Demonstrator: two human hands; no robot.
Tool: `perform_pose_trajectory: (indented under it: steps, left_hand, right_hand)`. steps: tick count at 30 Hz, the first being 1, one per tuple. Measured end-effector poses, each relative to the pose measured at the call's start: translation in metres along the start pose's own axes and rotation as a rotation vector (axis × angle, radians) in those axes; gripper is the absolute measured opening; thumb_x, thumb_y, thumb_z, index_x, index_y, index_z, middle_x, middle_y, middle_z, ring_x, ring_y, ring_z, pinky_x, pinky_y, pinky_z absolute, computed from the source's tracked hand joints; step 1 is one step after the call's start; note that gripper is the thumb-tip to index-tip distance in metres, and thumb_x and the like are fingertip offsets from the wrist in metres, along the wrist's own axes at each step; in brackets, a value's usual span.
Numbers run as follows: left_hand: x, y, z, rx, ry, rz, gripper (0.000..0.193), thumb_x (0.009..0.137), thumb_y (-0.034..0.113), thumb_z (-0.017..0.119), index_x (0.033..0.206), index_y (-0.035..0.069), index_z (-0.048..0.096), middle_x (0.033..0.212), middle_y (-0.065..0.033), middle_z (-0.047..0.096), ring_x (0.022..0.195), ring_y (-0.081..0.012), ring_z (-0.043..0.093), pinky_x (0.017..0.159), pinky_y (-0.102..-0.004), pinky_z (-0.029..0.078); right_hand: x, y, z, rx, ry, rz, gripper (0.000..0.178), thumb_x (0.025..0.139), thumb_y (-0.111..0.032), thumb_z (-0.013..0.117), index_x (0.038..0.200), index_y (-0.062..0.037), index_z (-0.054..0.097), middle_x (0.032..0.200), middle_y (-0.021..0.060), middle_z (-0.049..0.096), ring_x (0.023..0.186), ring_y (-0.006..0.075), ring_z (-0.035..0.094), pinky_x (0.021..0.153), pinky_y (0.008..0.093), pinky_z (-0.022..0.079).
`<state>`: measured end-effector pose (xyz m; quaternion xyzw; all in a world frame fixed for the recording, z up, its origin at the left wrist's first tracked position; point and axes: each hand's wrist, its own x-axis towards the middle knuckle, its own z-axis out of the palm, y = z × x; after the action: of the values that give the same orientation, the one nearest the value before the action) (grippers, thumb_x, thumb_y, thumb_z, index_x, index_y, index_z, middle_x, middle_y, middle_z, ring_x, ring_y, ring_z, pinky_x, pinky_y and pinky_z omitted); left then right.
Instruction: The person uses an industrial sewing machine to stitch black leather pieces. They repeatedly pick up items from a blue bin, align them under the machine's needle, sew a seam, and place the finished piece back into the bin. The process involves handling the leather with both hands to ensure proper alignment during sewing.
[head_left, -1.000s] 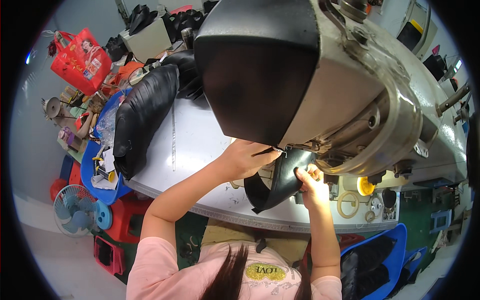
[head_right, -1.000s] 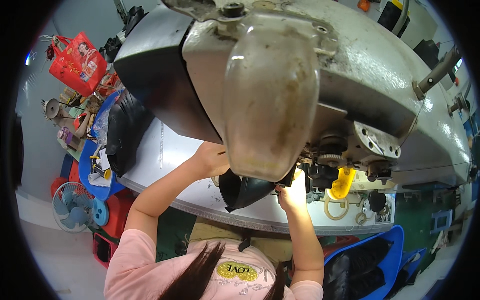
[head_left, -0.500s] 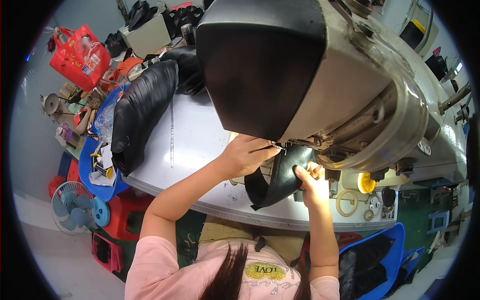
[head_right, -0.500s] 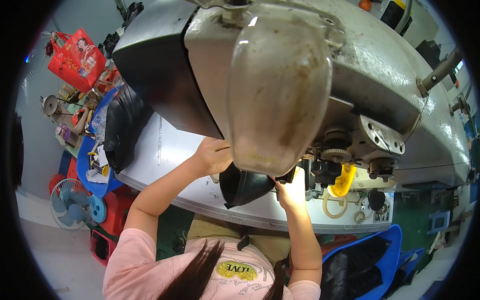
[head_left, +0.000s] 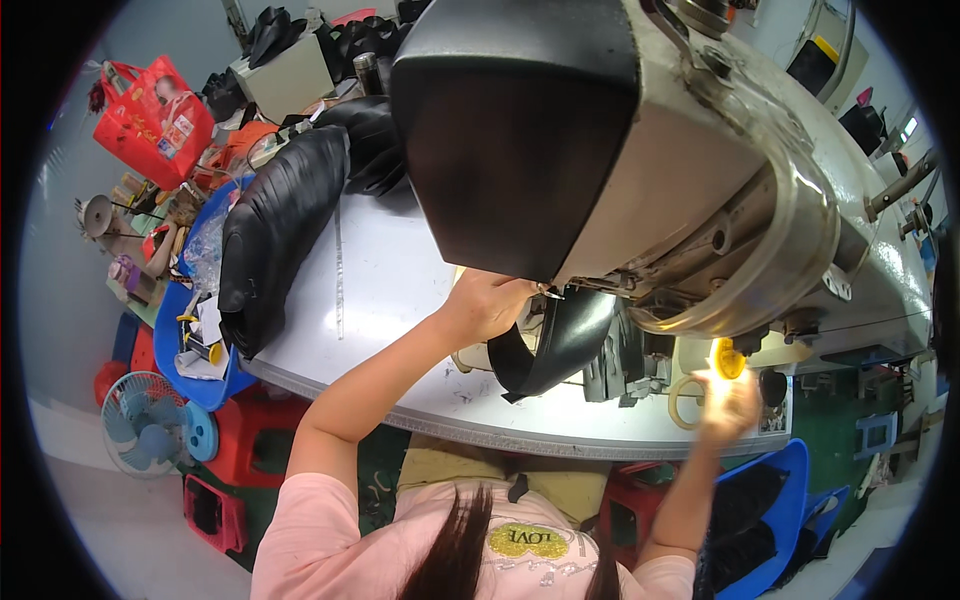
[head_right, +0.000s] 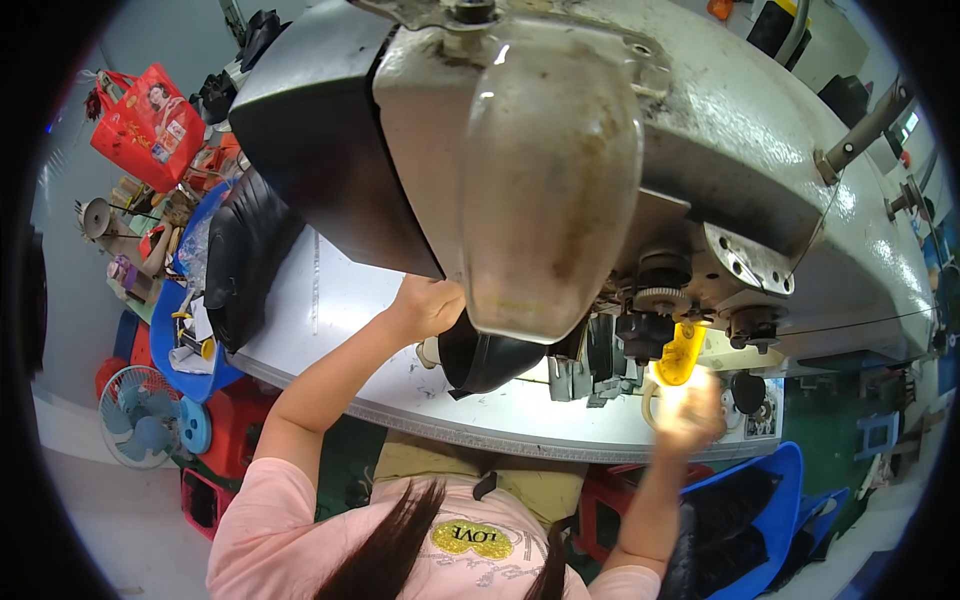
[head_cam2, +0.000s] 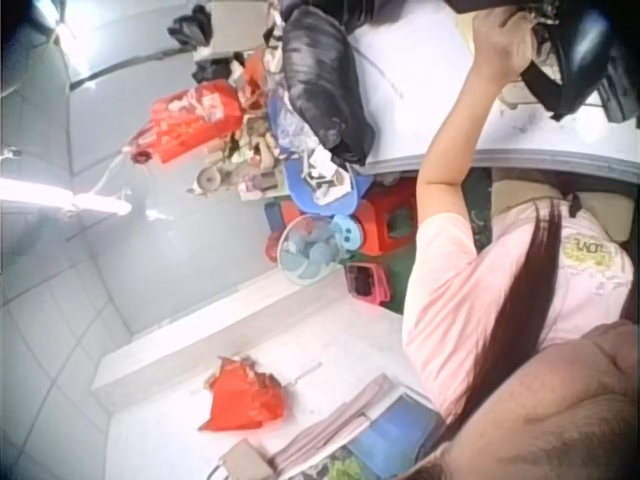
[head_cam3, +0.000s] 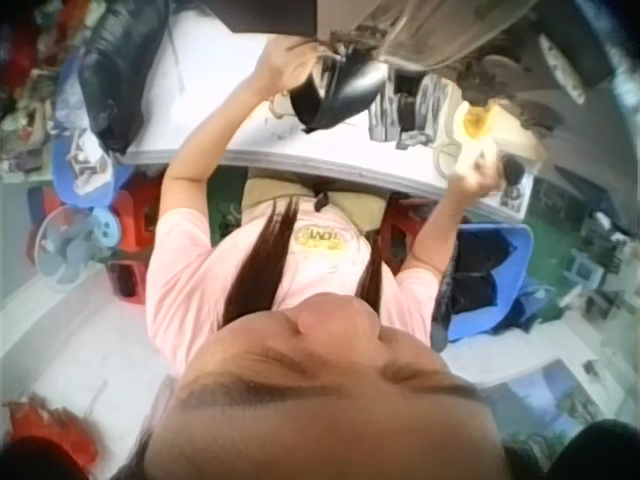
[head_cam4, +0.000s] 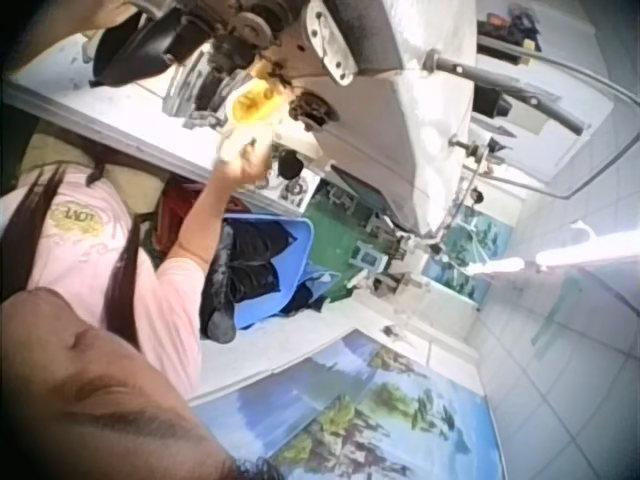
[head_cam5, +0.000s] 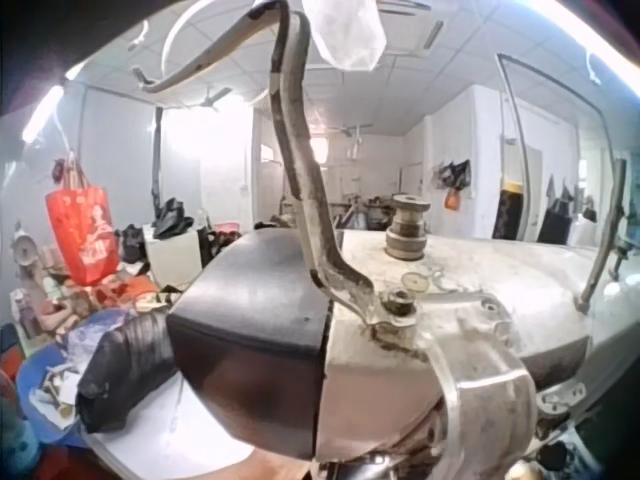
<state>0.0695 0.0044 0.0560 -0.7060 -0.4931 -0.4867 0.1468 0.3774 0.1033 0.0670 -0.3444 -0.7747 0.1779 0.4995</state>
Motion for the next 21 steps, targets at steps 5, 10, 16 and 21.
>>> perform_pose_trajectory:
  steps: [5, 10, 16, 21]
  left_hand:
    - [0.004, 0.003, 0.003, -0.013, 0.026, 0.014, 0.011, 0.067, -0.008, 0.058, 0.074, 0.001, 0.057, 0.077, -0.0094, 0.058, 0.067, -0.0255, 0.055, 0.057, -0.0329, 0.044]
    - [0.006, 0.001, 0.006, -0.036, 0.040, 0.008, 0.009, 0.068, -0.007, 0.057, 0.073, 0.000, 0.056, 0.078, -0.0097, 0.058, 0.069, -0.0255, 0.055, 0.058, -0.0329, 0.044]
    - [0.007, 0.005, 0.002, 0.005, 0.014, 0.005, 0.007, 0.069, -0.008, 0.056, 0.072, -0.001, 0.055, 0.078, -0.0103, 0.057, 0.071, -0.0253, 0.055, 0.059, -0.0327, 0.044]
    - [0.004, 0.001, 0.007, -0.027, 0.028, -0.024, 0.009, 0.066, -0.009, 0.057, 0.071, -0.002, 0.055, 0.075, -0.0105, 0.057, 0.068, -0.0268, 0.055, 0.056, -0.0334, 0.043]
  right_hand:
    - [0.107, 0.076, -0.216, -0.473, 0.789, -0.157, 0.023, 0.084, -0.017, 0.054, 0.095, 0.0018, 0.062, 0.091, 0.0087, 0.063, 0.078, 0.0141, 0.059, 0.071, 0.0246, 0.045]
    - [0.200, 0.150, -0.339, -0.497, 0.552, 0.100, 0.028, 0.086, -0.022, 0.049, 0.101, -0.0014, 0.059, 0.091, 0.0058, 0.061, 0.076, 0.0130, 0.056, 0.069, 0.0249, 0.043]
    - [0.169, 0.215, -0.310, -0.342, 0.576, 0.133, 0.031, 0.084, -0.026, 0.050, 0.101, -0.0004, 0.056, 0.088, 0.0063, 0.058, 0.072, 0.0126, 0.054, 0.065, 0.0230, 0.042]
    - [0.069, 0.291, -0.231, -0.669, 0.415, -0.248, 0.035, 0.085, -0.032, 0.050, 0.097, 0.0002, 0.057, 0.091, 0.0084, 0.058, 0.075, 0.0143, 0.053, 0.069, 0.0256, 0.043]
